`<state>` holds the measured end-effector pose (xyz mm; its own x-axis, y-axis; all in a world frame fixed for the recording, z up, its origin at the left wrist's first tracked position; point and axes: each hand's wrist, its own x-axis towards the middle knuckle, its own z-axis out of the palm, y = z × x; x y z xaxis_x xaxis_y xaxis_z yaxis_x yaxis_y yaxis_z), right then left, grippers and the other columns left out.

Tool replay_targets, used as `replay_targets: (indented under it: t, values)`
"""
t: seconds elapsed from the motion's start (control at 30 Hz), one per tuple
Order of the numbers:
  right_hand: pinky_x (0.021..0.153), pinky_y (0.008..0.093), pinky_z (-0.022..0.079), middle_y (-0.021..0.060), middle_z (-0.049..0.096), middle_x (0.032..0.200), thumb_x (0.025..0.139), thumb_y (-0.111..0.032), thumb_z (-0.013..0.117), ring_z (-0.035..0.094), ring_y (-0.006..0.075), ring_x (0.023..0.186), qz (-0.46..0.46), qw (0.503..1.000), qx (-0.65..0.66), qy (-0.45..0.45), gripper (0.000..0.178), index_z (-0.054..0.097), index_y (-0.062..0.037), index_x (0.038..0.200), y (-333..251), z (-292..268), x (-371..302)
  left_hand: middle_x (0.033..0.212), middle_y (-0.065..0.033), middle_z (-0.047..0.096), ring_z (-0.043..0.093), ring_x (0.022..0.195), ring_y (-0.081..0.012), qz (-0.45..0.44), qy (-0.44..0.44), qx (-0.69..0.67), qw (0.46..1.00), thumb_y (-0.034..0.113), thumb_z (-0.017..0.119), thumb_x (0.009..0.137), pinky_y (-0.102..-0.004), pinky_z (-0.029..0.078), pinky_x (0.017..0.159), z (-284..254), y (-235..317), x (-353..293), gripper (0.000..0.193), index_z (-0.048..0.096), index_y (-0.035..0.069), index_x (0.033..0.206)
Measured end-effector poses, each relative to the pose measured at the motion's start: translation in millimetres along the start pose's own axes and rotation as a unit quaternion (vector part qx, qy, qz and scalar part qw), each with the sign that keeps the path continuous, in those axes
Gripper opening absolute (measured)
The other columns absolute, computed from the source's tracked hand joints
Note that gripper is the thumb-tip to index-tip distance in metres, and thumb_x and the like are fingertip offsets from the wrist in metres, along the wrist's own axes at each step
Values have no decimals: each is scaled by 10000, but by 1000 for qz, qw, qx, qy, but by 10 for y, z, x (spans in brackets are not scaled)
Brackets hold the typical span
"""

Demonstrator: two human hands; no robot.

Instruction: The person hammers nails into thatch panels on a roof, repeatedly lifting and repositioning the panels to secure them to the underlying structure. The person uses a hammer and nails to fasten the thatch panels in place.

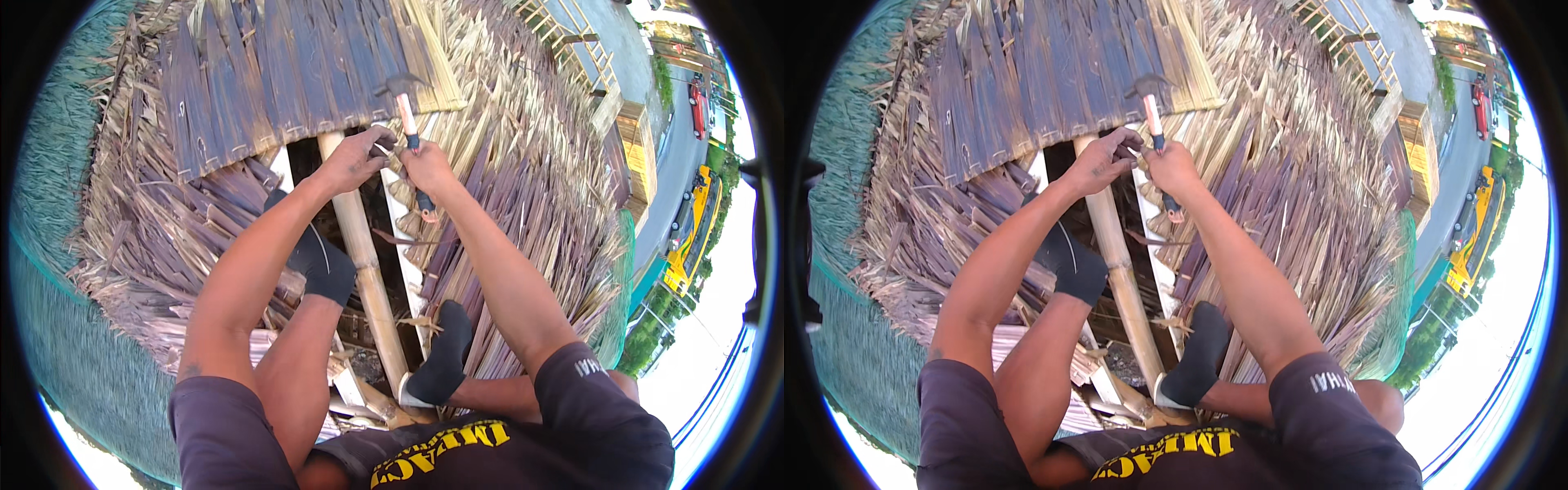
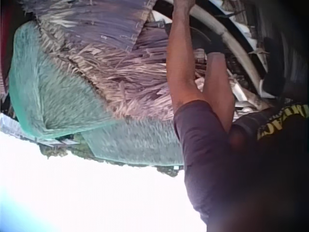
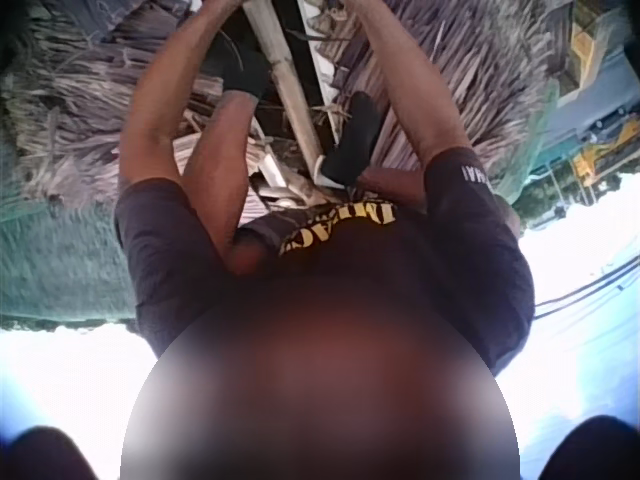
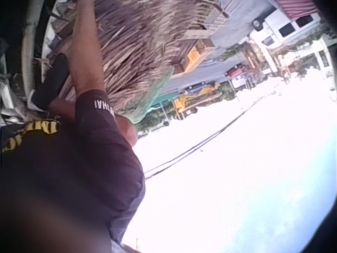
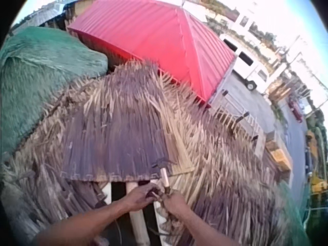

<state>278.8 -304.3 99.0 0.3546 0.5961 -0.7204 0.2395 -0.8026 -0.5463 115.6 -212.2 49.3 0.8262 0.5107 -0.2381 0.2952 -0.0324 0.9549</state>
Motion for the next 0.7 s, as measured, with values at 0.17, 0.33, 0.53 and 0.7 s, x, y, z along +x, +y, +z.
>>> replay_targets:
  t: [0.17, 0.33, 0.53, 0.7]
  values:
    - [438, 282, 404, 38, 582, 624, 993, -218, 620, 501, 114, 454, 17, 975, 154, -163, 212, 600, -44, 872, -96, 223, -34, 890, -124, 700, 698, 878, -260, -68, 4, -23, 997, 53, 697, 879, -377, 532, 787, -238, 250, -373, 296, 582, 28, 1151]
    - [486, 311, 440, 37, 599, 636, 988, -356, 666, 536, 129, 497, -32, 991, 67, -115, 344, 591, -33, 894, -297, 506, -248, 928, -125, 701, 679, 800, -282, -16, 201, 93, 975, 77, 609, 919, -369, 539, 779, -761, -42, -730, 188, 666, 52, 1097]
    - [643, 396, 512, 146, 646, 673, 961, -338, 695, 646, 247, 625, -75, 988, -112, -80, 369, 601, 19, 951, -416, 660, -409, 986, -118, 724, 700, 861, -219, -96, 373, 114, 916, 94, 665, 919, -316, 530, 797, -1149, -442, -897, 150, 729, 40, 1043]
    - [661, 504, 527, 260, 648, 702, 953, -309, 680, 667, 456, 708, -139, 980, -130, -54, 394, 564, 66, 916, -528, 749, -504, 1036, -120, 678, 652, 972, -320, -96, 380, 167, 905, 135, 731, 855, -386, 516, 856, -1051, -676, -821, 180, 723, 52, 1014]
